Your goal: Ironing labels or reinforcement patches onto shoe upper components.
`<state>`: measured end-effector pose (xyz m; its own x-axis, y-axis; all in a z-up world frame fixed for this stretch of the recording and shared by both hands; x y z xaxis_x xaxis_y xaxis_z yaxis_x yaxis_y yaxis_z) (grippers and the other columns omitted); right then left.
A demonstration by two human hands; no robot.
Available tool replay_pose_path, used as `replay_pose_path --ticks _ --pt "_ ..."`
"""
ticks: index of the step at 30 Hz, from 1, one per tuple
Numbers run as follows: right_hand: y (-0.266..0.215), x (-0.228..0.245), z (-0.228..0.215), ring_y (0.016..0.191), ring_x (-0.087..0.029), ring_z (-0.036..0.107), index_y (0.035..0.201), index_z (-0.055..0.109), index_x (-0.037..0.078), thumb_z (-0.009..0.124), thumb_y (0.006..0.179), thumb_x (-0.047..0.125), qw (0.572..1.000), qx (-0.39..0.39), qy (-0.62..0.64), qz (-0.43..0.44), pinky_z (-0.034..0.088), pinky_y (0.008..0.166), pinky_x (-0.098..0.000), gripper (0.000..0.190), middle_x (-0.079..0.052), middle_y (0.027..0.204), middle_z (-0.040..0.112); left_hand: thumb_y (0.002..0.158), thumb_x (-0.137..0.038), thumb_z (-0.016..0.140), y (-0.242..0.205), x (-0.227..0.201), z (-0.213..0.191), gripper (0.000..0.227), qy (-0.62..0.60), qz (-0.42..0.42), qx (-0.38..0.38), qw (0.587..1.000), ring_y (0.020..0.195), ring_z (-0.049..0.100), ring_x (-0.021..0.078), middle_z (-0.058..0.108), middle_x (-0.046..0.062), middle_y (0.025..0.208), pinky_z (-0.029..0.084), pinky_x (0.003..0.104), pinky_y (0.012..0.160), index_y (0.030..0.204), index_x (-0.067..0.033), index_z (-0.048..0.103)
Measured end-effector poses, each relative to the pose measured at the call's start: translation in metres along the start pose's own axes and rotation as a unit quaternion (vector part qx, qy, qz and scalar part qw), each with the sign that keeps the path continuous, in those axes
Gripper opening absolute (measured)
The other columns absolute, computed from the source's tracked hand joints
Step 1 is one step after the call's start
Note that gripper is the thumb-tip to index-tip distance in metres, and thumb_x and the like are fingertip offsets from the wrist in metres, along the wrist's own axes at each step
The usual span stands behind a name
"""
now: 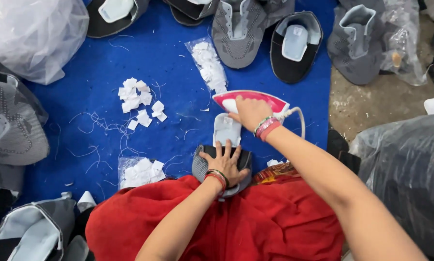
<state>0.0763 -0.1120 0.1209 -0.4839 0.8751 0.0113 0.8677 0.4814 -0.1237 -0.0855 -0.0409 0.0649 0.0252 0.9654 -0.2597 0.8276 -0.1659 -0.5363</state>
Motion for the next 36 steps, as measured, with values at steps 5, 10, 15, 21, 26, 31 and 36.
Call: replay_pose_path --ticks 5,10,15,21,26,31,36 --pt "0.009 -0.028 0.039 0.074 -0.034 0.075 0.113 0.064 0.006 0.071 0.088 0.053 1.0 -0.006 -0.018 -0.003 0.06 0.062 -0.0462 0.053 -0.018 0.083 0.075 0.087 -0.071 0.05 0.0 0.001 -0.001 0.092 0.004 0.003 0.01 1.0 0.155 0.005 0.0435 0.006 0.011 0.171 0.014 0.091 0.099 0.163 -0.0272 0.02" --pt "-0.008 -0.034 -0.021 0.074 -0.037 0.074 0.117 0.063 0.005 0.068 0.091 0.057 0.995 -0.006 -0.009 0.102 0.06 0.062 -0.0476 0.058 -0.019 0.082 0.074 0.087 -0.068 0.05 0.003 -0.003 -0.005 0.091 -0.003 0.007 0.021 1.0 0.156 0.004 0.0436 0.006 0.01 0.172 0.013 0.091 0.1 0.163 -0.0279 0.02" --pt "-0.022 -0.009 -0.01 0.079 -0.039 0.074 0.116 0.064 0.007 0.067 0.088 0.06 0.996 0.048 0.043 0.067 0.06 0.068 -0.052 0.06 -0.02 0.085 0.073 0.087 -0.067 0.05 0.0 -0.002 -0.007 0.093 0.011 0.003 0.027 1.0 0.155 0.004 0.0438 0.005 0.012 0.171 0.016 0.09 0.098 0.163 -0.0259 0.018" --pt "0.006 -0.008 0.036 0.093 -0.038 0.075 0.115 0.064 0.002 0.064 0.088 0.059 0.994 0.088 0.067 0.02 0.061 0.077 -0.0476 0.063 -0.022 0.102 0.074 0.087 -0.069 0.05 -0.001 0.002 -0.006 0.093 -0.002 0.003 0.017 1.0 0.155 0.005 0.0439 0.006 0.011 0.171 0.014 0.091 0.099 0.163 -0.0256 0.02" --pt "-0.017 -0.01 0.025 0.097 -0.04 0.073 0.117 0.066 0.005 0.064 0.091 0.061 0.99 0.122 0.073 -0.011 0.059 0.083 -0.0492 0.062 -0.025 0.104 0.074 0.085 -0.069 0.052 0.0 0.003 -0.003 0.093 -0.026 0.01 -0.008 1.0 0.155 0.007 0.0448 0.01 0.011 0.171 0.014 0.09 0.1 0.162 -0.0266 0.024" --pt "-0.011 -0.018 0.025 0.094 -0.041 0.073 0.117 0.065 0.005 0.065 0.088 0.06 0.99 0.129 0.049 -0.014 0.059 0.08 -0.0505 0.063 -0.024 0.101 0.073 0.085 -0.069 0.052 0.002 0.002 0.002 0.092 -0.016 0.011 -0.01 1.0 0.153 0.008 0.0455 0.01 0.013 0.17 0.013 0.092 0.097 0.161 -0.0248 0.024" --pt "-0.004 -0.029 0.026 0.095 -0.041 0.073 0.116 0.067 0.004 0.066 0.089 0.062 0.99 0.136 0.047 -0.007 0.06 0.083 -0.0486 0.064 -0.025 0.102 0.074 0.083 -0.067 0.055 0.0 0.003 0.0 0.092 -0.027 0.018 -0.022 0.999 0.154 0.011 0.0448 0.014 0.012 0.17 0.013 0.091 0.1 0.161 -0.0264 0.028"
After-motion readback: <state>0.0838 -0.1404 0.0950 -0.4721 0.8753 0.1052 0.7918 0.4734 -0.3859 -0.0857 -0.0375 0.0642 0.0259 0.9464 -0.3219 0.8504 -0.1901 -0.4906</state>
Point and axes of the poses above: each hand's wrist, its own y-axis towards the middle knuckle, its own z-axis out of the palm, x = y × z, the point moved 4 cm from there along y, towards the middle knuckle
